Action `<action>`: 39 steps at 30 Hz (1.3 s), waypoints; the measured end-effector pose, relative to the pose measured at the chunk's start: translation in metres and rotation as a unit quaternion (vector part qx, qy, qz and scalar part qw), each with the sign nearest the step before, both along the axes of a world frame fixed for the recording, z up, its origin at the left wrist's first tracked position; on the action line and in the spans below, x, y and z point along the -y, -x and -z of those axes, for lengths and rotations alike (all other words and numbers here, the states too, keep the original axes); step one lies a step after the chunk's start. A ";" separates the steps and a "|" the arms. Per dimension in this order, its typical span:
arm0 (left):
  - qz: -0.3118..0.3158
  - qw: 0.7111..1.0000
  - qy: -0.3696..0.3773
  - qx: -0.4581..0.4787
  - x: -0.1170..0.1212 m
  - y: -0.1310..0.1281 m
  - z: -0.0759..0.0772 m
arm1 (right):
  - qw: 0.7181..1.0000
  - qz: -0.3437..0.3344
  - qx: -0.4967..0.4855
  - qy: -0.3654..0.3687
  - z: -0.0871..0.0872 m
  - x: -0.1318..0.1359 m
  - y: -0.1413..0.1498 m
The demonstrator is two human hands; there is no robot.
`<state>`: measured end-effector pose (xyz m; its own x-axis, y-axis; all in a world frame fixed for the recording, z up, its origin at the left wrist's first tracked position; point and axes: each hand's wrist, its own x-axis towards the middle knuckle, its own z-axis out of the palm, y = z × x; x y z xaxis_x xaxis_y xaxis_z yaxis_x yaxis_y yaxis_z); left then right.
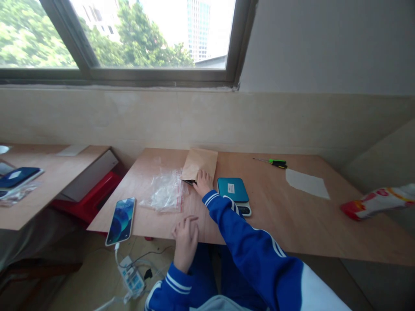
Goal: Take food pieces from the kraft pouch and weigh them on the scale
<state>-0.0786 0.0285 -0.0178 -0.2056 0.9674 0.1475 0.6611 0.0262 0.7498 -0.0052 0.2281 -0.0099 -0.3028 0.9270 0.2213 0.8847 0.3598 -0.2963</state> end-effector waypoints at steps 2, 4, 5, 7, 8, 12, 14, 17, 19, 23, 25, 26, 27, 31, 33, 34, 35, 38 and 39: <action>0.080 0.996 0.000 0.025 0.007 -0.014 0.002 | 1.000 0.010 0.000 -0.002 0.001 -0.001 0.001; 0.126 0.991 0.004 0.038 0.012 -0.021 0.004 | 1.000 0.014 -0.001 -0.005 -0.001 -0.004 -0.002; 0.137 0.990 0.006 0.044 0.014 -0.022 0.005 | 1.000 0.014 -0.002 -0.007 -0.002 -0.006 -0.005; 0.143 0.988 0.007 0.058 0.014 -0.021 0.005 | 1.000 0.011 -0.006 -0.013 -0.008 -0.011 -0.012; 0.141 0.988 0.006 0.067 0.013 -0.020 0.005 | 1.000 0.010 -0.011 -0.017 -0.012 -0.014 -0.016; 0.120 0.987 -0.008 0.105 0.005 -0.014 0.002 | 0.998 0.036 -0.041 -0.044 -0.037 -0.026 -0.038; 0.108 0.986 -0.021 0.129 -0.001 -0.012 0.000 | 0.993 0.063 -0.067 -0.068 -0.053 -0.031 -0.050; 0.096 0.982 -0.038 0.158 -0.011 -0.011 -0.001 | 0.974 0.108 -0.152 -0.126 -0.075 -0.033 -0.067; 0.096 0.980 -0.047 0.169 -0.017 -0.011 -0.002 | 0.953 0.134 -0.216 -0.163 -0.088 -0.024 -0.077; 0.063 0.977 -0.105 0.175 -0.026 -0.013 -0.008 | 0.913 0.131 -0.310 -0.231 -0.113 0.024 -0.092; 0.024 0.970 -0.153 0.188 -0.028 -0.014 -0.012 | 0.888 0.122 -0.362 -0.255 -0.127 0.056 -0.098; 0.008 0.964 -0.170 0.203 -0.029 -0.015 -0.014 | 0.876 0.125 -0.387 -0.261 -0.134 0.072 -0.102; -0.004 0.958 -0.177 0.226 -0.030 -0.015 -0.016 | 0.864 0.132 -0.413 -0.255 -0.140 0.087 -0.105; -0.001 0.904 -0.157 0.397 -0.034 -0.012 -0.016 | 0.848 0.124 -0.500 -0.128 -0.153 0.123 -0.119; 0.004 0.865 -0.146 0.480 -0.038 -0.009 -0.011 | 0.840 0.102 -0.530 -0.055 -0.150 0.128 -0.125; 0.001 0.848 -0.138 0.512 -0.040 -0.008 -0.007 | 0.837 0.092 -0.539 -0.025 -0.147 0.129 -0.127; -0.002 0.833 -0.126 0.539 -0.042 -0.006 -0.003 | 0.835 0.085 -0.544 -0.001 -0.144 0.129 -0.128; 0.011 0.792 -0.068 0.606 -0.049 -0.007 0.013 | 0.836 0.082 -0.542 0.030 -0.138 0.131 -0.128; 0.021 0.781 -0.048 0.623 -0.051 -0.010 0.019 | 0.837 0.081 -0.540 0.033 -0.138 0.133 -0.127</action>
<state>-0.0691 0.0792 -0.0364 -0.2160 0.9739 -0.0695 -0.5839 -0.0718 0.8087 0.1215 0.0951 0.1280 0.1716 0.9577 0.2311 0.1243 0.2116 -0.9694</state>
